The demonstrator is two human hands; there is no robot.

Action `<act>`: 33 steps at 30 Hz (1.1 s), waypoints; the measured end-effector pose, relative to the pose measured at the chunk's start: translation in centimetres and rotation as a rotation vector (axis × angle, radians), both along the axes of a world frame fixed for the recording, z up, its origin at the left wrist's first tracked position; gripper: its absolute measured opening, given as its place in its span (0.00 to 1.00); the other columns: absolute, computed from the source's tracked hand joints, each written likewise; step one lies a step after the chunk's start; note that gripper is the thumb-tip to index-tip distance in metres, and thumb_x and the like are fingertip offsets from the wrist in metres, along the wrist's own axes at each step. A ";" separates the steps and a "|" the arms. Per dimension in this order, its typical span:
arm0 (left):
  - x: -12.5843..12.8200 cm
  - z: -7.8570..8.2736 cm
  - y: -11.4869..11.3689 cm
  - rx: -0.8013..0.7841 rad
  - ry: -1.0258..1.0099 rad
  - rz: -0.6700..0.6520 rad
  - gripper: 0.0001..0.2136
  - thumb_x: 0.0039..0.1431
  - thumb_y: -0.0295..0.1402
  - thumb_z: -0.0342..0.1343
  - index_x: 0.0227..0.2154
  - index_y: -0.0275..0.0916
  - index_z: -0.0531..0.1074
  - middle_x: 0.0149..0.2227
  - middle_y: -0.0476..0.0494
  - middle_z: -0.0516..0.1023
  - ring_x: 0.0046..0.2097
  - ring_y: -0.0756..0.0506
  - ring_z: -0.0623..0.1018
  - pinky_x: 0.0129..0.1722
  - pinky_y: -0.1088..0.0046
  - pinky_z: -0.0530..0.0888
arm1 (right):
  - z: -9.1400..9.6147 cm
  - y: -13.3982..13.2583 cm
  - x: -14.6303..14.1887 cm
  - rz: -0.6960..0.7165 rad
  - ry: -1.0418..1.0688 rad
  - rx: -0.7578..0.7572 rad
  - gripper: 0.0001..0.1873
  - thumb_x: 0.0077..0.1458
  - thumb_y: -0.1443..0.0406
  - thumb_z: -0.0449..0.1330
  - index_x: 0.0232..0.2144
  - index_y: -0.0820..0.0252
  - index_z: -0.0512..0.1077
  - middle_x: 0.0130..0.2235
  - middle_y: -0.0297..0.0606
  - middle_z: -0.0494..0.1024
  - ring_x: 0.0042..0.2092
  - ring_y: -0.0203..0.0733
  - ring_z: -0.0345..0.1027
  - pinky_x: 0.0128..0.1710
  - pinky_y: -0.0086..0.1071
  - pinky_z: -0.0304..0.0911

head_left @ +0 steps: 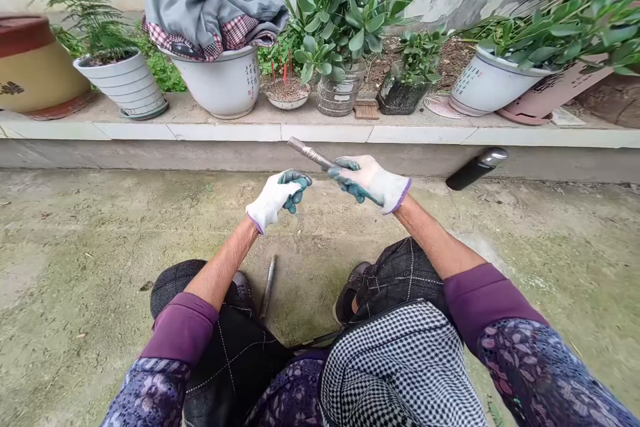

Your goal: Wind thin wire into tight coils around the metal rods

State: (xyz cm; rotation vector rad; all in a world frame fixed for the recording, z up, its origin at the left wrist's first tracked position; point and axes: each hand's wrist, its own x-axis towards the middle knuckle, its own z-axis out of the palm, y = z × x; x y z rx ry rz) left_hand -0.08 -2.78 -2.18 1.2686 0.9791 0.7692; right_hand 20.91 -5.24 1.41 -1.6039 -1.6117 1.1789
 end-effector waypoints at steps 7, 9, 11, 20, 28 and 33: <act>-0.9 -0.2 1.4 0.163 0.213 -0.016 0.08 0.45 0.30 0.56 0.30 0.35 0.73 0.23 0.52 0.70 0.21 0.55 0.65 0.17 0.81 0.63 | -0.7 -1.6 0.3 0.416 0.182 -0.310 0.21 0.52 0.56 0.60 0.44 0.64 0.72 0.21 0.27 0.64 0.18 0.28 0.52 0.13 0.23 0.52; -1.1 -0.4 1.6 0.226 0.276 -0.054 0.08 0.45 0.29 0.56 0.30 0.35 0.74 0.25 0.51 0.72 0.22 0.55 0.66 0.19 0.82 0.64 | -1.6 -1.9 0.5 0.537 0.093 -0.358 0.22 0.52 0.53 0.61 0.44 0.63 0.73 0.22 0.27 0.64 0.18 0.29 0.54 0.13 0.23 0.52; -1.2 -0.6 1.4 0.234 0.360 -0.091 0.09 0.46 0.29 0.55 0.31 0.36 0.75 0.23 0.52 0.71 0.22 0.55 0.66 0.18 0.82 0.63 | -2.4 -2.1 0.5 0.604 -0.087 -0.337 0.21 0.53 0.52 0.60 0.42 0.61 0.75 0.22 0.28 0.65 0.19 0.29 0.54 0.15 0.24 0.52; 0.0 -0.7 -0.5 0.127 0.359 -0.047 0.07 0.47 0.28 0.56 0.31 0.36 0.74 0.19 0.53 0.67 0.19 0.55 0.65 0.15 0.82 0.63 | -4.1 1.2 1.7 0.295 -0.846 0.093 0.20 0.58 0.54 0.53 0.45 0.56 0.76 0.35 0.39 0.79 0.31 0.39 0.67 0.28 0.31 0.54; -0.3 -0.4 -0.5 0.025 0.087 -0.046 0.10 0.46 0.31 0.57 0.34 0.35 0.73 0.21 0.52 0.69 0.19 0.55 0.66 0.16 0.81 0.66 | -1.9 1.3 1.4 0.030 -0.300 0.166 0.20 0.55 0.53 0.57 0.42 0.62 0.75 0.25 0.33 0.70 0.24 0.33 0.60 0.23 0.27 0.56; -1.0 -1.0 0.2 0.042 0.081 -0.046 0.09 0.47 0.30 0.57 0.33 0.35 0.72 0.20 0.52 0.69 0.19 0.55 0.66 0.17 0.80 0.67 | -0.4 -0.3 0.3 0.169 0.130 -0.063 0.19 0.54 0.55 0.59 0.42 0.64 0.73 0.22 0.29 0.63 0.19 0.28 0.52 0.14 0.24 0.52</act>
